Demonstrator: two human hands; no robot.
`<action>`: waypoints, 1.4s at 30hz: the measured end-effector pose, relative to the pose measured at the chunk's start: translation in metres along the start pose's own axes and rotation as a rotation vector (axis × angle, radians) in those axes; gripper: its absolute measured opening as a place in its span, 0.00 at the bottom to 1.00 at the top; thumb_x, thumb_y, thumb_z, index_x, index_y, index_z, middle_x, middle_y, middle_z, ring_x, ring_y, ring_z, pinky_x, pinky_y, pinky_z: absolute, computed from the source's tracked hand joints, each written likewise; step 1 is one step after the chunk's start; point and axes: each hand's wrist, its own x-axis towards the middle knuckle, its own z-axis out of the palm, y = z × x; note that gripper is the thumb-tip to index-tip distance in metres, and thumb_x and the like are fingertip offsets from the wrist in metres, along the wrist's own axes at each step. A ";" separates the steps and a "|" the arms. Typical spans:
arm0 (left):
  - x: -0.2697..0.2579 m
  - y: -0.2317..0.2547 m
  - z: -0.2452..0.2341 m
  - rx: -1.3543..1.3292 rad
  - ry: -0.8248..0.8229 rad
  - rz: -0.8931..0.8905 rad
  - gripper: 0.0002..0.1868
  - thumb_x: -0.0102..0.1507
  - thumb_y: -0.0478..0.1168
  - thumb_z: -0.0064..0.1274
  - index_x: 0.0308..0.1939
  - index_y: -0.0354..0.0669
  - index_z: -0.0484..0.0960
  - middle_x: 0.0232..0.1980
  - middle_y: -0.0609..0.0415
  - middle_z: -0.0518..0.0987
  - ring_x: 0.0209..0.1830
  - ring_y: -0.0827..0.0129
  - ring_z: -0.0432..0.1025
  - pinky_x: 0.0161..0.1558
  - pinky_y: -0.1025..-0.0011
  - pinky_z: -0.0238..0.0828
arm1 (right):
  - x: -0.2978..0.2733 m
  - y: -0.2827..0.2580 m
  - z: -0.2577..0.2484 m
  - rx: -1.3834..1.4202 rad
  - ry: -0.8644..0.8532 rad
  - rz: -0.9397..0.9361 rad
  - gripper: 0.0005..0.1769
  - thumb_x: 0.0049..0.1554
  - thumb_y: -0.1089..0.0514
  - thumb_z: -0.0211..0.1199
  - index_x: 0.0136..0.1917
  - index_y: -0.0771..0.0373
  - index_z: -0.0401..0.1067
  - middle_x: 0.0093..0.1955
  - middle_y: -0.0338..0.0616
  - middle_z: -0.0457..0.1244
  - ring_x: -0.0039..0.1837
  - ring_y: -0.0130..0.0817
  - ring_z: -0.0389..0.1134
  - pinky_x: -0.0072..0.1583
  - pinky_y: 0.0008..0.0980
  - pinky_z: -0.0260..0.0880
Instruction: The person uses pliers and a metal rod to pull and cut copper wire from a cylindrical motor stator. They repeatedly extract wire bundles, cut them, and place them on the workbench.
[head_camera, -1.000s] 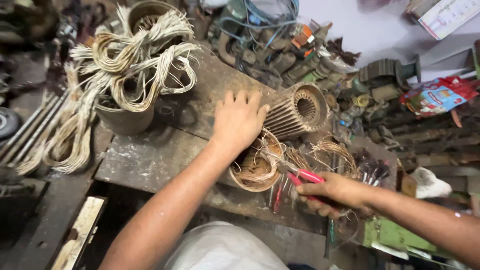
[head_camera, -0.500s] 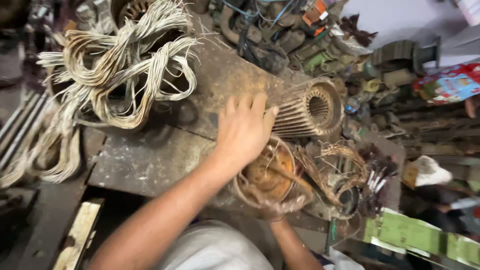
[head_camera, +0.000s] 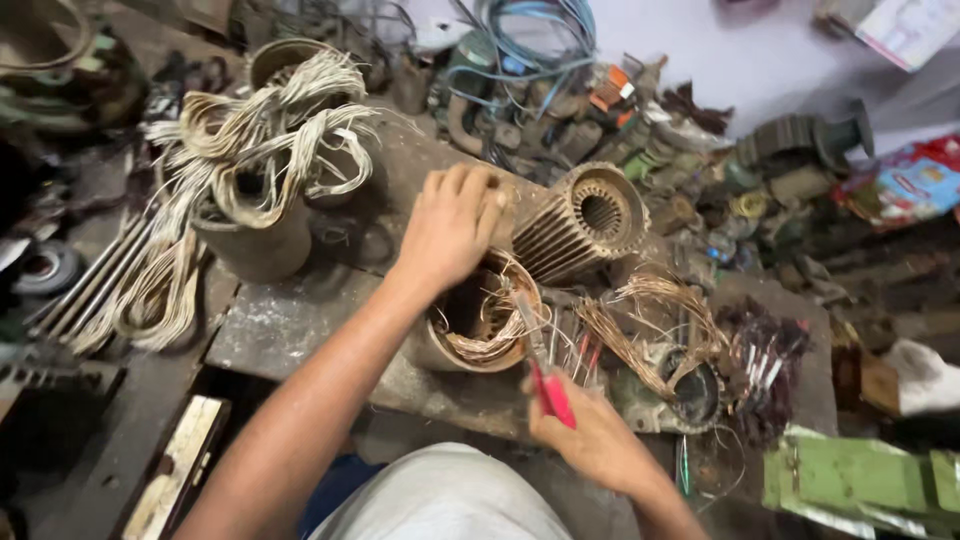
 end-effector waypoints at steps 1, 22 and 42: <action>-0.002 0.002 -0.006 0.046 0.024 -0.007 0.14 0.70 0.46 0.48 0.53 0.41 0.76 0.52 0.42 0.76 0.53 0.46 0.68 0.53 0.50 0.66 | -0.001 0.006 0.001 0.120 -0.059 -0.084 0.31 0.51 0.57 0.60 0.68 0.60 0.65 0.57 0.47 0.68 0.57 0.36 0.68 0.59 0.32 0.68; -0.052 0.130 -0.017 0.259 -0.459 -0.563 0.41 0.70 0.68 0.33 0.31 0.34 0.85 0.35 0.32 0.81 0.39 0.39 0.77 0.46 0.47 0.72 | 0.019 0.044 0.060 1.821 -0.890 0.033 0.06 0.56 0.58 0.54 0.47 0.59 0.64 0.38 0.38 0.56 0.35 0.27 0.54 0.36 0.27 0.56; -0.114 0.073 -0.010 -0.490 0.211 -0.425 0.29 0.72 0.52 0.47 0.20 0.38 0.73 0.19 0.65 0.66 0.21 0.83 0.59 0.23 0.73 0.56 | 0.067 0.070 0.038 0.001 0.264 -0.599 0.33 0.52 0.58 0.60 0.70 0.67 0.61 0.43 0.66 0.65 0.45 0.57 0.69 0.50 0.48 0.69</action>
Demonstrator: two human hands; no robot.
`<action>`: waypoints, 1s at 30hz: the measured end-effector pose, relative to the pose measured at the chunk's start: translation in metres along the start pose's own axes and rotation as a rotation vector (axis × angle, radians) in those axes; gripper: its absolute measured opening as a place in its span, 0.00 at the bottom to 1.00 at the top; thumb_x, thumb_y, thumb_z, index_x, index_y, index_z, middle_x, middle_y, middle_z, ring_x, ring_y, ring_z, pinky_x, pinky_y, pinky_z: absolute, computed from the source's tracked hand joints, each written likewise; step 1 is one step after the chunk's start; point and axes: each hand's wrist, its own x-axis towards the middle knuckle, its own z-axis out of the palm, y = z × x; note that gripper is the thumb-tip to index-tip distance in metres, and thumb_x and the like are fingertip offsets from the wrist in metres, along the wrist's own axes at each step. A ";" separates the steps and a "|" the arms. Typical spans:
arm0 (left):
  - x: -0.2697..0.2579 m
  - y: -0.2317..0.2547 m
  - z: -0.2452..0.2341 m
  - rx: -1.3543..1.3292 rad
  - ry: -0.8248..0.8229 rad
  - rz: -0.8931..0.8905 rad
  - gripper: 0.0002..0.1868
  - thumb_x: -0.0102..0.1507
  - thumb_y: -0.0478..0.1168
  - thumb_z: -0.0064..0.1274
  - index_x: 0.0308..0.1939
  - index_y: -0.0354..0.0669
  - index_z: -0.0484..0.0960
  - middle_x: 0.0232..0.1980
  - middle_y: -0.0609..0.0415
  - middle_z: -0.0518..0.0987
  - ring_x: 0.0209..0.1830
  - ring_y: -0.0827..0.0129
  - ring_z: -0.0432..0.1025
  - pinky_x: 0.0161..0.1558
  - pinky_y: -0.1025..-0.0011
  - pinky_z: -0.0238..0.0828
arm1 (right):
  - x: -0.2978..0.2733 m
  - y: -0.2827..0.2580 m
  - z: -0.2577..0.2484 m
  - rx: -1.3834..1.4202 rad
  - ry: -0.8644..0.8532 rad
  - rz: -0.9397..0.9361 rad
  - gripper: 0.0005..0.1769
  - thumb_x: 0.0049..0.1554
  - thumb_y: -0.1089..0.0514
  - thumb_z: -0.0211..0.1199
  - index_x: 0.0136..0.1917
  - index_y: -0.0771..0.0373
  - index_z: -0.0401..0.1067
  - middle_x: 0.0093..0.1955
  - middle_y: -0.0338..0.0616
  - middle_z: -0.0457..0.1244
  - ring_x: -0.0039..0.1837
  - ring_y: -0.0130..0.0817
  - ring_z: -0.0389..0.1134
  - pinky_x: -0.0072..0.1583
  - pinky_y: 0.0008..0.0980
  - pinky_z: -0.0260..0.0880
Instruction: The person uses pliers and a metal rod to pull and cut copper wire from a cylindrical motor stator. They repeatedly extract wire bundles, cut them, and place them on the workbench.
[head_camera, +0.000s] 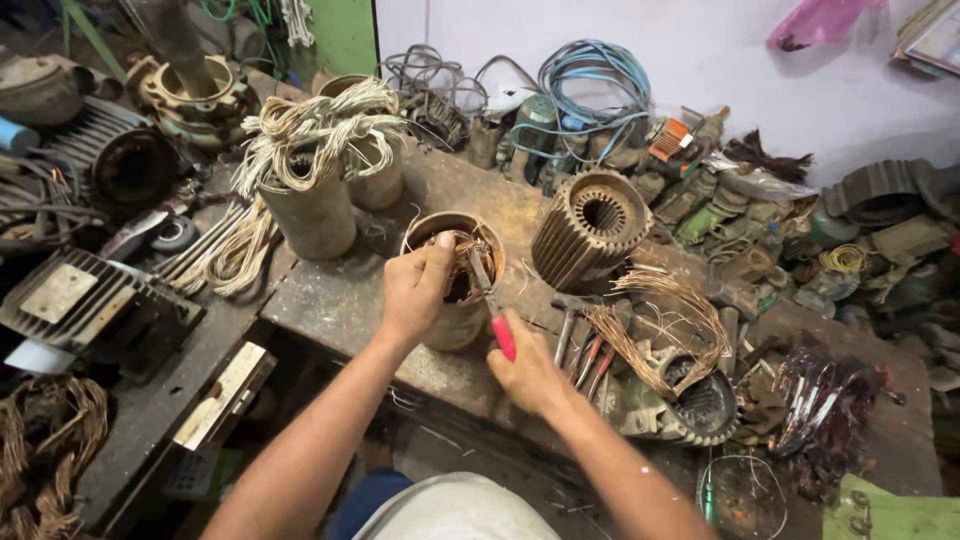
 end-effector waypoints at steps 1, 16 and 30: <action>0.000 -0.002 -0.001 -0.011 0.013 -0.006 0.29 0.73 0.52 0.46 0.22 0.38 0.74 0.20 0.65 0.66 0.22 0.83 0.59 0.23 0.73 0.56 | 0.002 -0.008 -0.012 -0.055 -0.014 0.009 0.34 0.52 0.58 0.60 0.72 0.66 0.61 0.44 0.67 0.66 0.47 0.58 0.70 0.51 0.49 0.70; 0.035 0.039 -0.038 -0.128 -0.449 -0.187 0.31 0.70 0.65 0.42 0.52 0.39 0.78 0.43 0.57 0.76 0.42 0.73 0.70 0.44 0.70 0.68 | 0.008 -0.087 -0.115 -0.561 0.117 0.027 0.26 0.60 0.50 0.63 0.69 0.59 0.69 0.58 0.52 0.67 0.61 0.51 0.68 0.62 0.45 0.69; 0.111 0.056 -0.028 -0.324 -0.877 0.571 0.33 0.71 0.63 0.45 0.59 0.32 0.69 0.58 0.43 0.75 0.68 0.48 0.67 0.67 0.55 0.61 | -0.024 -0.124 -0.028 -0.608 0.069 0.065 0.43 0.48 0.64 0.65 0.73 0.74 0.54 0.72 0.72 0.48 0.68 0.72 0.56 0.66 0.53 0.61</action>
